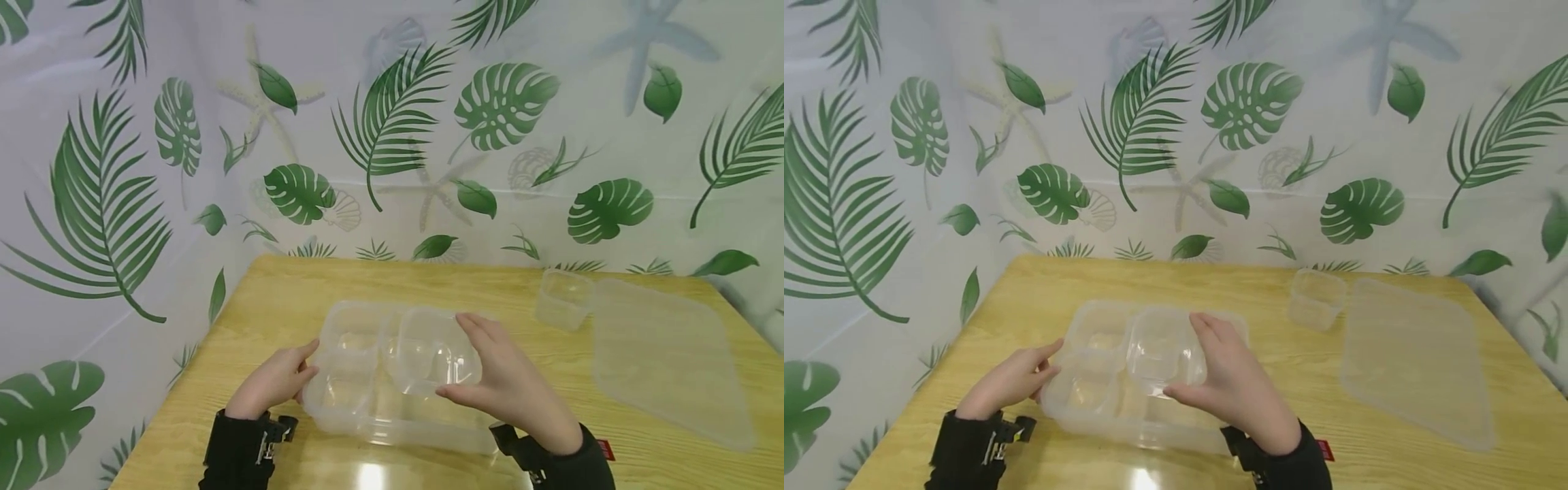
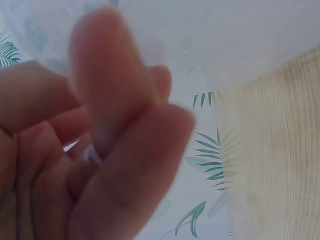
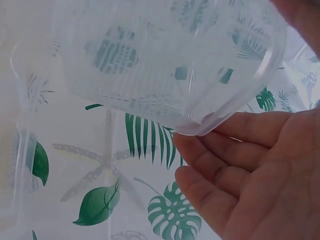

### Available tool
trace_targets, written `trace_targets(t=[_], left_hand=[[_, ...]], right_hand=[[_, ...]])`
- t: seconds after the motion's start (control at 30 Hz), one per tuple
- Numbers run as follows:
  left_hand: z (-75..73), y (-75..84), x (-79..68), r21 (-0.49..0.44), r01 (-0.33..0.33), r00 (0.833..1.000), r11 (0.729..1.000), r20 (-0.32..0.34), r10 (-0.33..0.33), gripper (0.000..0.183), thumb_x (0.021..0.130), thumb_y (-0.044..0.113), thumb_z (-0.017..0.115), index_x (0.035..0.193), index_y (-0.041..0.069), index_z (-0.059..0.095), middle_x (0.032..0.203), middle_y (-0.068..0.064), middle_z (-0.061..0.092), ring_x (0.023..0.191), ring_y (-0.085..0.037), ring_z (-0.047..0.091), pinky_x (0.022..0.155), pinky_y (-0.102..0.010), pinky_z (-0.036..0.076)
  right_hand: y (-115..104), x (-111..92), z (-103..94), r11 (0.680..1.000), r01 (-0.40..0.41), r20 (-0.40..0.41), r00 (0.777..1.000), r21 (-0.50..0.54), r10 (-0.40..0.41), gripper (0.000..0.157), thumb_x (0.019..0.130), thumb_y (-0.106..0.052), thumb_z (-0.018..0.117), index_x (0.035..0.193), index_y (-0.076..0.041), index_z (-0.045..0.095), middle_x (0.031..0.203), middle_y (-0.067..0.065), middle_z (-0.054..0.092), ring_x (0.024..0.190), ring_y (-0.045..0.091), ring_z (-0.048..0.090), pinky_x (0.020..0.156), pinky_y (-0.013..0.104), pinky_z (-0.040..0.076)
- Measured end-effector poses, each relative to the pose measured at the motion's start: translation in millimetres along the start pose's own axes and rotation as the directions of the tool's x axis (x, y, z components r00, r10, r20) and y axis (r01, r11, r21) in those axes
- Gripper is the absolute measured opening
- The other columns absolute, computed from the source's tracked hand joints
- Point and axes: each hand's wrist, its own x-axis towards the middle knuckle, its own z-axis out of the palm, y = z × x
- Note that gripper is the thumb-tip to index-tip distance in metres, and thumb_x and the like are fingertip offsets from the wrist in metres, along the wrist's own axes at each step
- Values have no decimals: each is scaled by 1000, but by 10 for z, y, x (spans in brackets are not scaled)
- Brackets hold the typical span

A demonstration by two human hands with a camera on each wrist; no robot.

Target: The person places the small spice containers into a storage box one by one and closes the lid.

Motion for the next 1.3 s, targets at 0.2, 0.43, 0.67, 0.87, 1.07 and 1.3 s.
trace_targets(t=[0.2,0.43,0.67,0.87,1.07,1.3], left_hand=[[23,8,-25,-10,7,1000,1000,4,-7,49,90,8,48,135,-3,31,60,-2,49,46,-19,50,43,-26,35],[11,22,-4,26,-6,1000,1000,3,6,49,90,8,49,135,-4,32,59,-1,48,44,-14,48,43,-25,34],[11,23,-17,14,-1,1000,1000,7,1,49,90,8,49,135,-4,32,60,-1,48,46,-18,50,43,-26,34],[19,30,-22,12,4,1000,1000,3,-4,49,90,8,49,135,-3,32,60,-1,48,46,-19,51,43,-26,34],[20,29,-23,20,4,1000,1000,1,-4,49,90,9,49,135,-3,32,60,-2,49,44,-14,48,43,-26,34],[23,38,-22,29,8,1000,1000,-2,-8,49,90,8,49,135,-3,32,60,-1,49,44,-14,48,43,-26,34]], right_hand=[[-10,-6,80,999,26,20,999,-32,-26,90,65,-38,76,130,8,36,128,22,39,118,34,36,90,45,35],[0,12,117,995,49,45,998,-81,-46,90,64,-40,76,129,9,37,127,21,41,116,32,38,90,43,36],[-7,18,145,994,45,81,996,-103,-37,91,64,-41,76,130,8,37,127,20,41,114,32,40,88,43,38],[-3,16,180,993,43,94,995,-111,-33,91,64,-41,76,129,9,37,127,21,41,114,32,40,88,43,38],[-6,19,221,991,66,97,994,-114,-55,92,63,-42,76,127,11,39,126,22,42,114,33,40,90,42,36],[-16,19,225,993,64,164,985,-98,-47,89,65,-41,76,127,11,39,126,22,41,113,34,41,88,42,38]])
